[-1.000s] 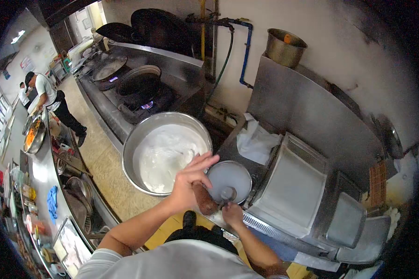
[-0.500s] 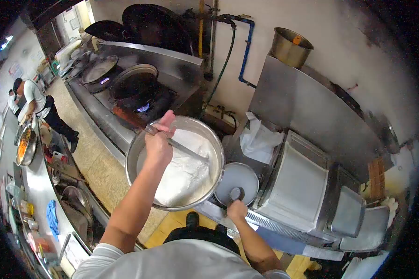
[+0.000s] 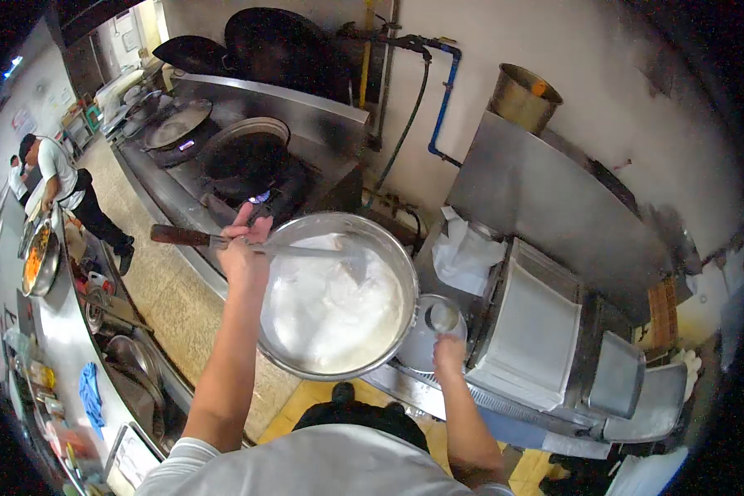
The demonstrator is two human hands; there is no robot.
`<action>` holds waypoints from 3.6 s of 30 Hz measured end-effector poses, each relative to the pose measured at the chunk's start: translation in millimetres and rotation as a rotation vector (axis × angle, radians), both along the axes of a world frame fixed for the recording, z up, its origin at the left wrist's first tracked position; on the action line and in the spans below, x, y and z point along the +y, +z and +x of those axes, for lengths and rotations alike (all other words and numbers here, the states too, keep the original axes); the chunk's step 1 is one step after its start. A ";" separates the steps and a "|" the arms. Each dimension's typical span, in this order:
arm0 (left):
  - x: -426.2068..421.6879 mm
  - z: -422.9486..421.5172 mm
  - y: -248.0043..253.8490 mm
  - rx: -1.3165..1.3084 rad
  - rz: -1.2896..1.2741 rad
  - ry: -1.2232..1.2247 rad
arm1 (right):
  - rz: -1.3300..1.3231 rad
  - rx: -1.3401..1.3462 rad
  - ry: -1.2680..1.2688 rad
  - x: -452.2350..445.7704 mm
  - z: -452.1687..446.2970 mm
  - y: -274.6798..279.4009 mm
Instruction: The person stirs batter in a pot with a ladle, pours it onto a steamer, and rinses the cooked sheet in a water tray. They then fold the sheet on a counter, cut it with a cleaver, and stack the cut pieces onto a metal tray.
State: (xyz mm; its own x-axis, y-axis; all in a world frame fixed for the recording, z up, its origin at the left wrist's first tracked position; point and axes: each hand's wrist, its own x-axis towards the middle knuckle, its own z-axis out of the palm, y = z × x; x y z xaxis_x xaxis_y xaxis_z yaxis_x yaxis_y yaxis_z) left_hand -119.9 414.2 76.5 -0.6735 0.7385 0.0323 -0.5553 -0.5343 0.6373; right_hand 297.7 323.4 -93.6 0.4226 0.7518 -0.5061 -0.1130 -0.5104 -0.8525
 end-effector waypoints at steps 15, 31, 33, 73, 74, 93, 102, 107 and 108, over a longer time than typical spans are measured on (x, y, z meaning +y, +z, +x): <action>-132.6 -42.5 -5.5 0.035 -0.126 0.199 | 0.558 -1.127 0.951 98.8 -149.7 155.5; -160.5 5.0 -38.8 0.457 -0.193 0.175 | 0.290 -1.226 1.275 106.1 -213.9 127.5; -159.7 6.4 -47.4 0.539 -0.221 0.179 | 0.242 -1.161 1.250 125.6 -209.0 77.5; -194.3 402.9 -64.3 1.508 -0.243 -0.900 | 0.008 -0.145 0.429 -45.3 313.5 136.5; -195.9 417.8 -66.0 1.522 -0.248 -0.918 | 0.028 -0.138 0.398 -48.1 330.4 125.8; -212.0 493.7 -74.7 1.565 -0.278 -0.944 | 0.400 -0.713 0.452 -41.6 515.9 -121.9; -195.2 470.8 -83.8 1.506 -0.251 -0.963 | 0.108 -0.690 0.213 -62.4 455.6 -30.3; -188.1 457.2 -91.8 1.494 -0.224 -1.006 | 0.056 -0.903 0.359 -75.2 459.0 -45.6; -186.7 455.0 -93.2 1.478 -0.217 -1.011 | 0.044 -0.940 0.365 -78.5 455.5 -40.8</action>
State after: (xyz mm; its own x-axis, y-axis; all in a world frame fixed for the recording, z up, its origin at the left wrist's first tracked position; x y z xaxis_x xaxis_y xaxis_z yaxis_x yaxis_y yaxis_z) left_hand 335.1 227.5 -16.6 0.4852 0.8742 -0.0180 0.4527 -0.2335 0.8606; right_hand 753.2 244.9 -134.4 0.3762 0.9249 -0.0546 0.7712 -0.3452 -0.5348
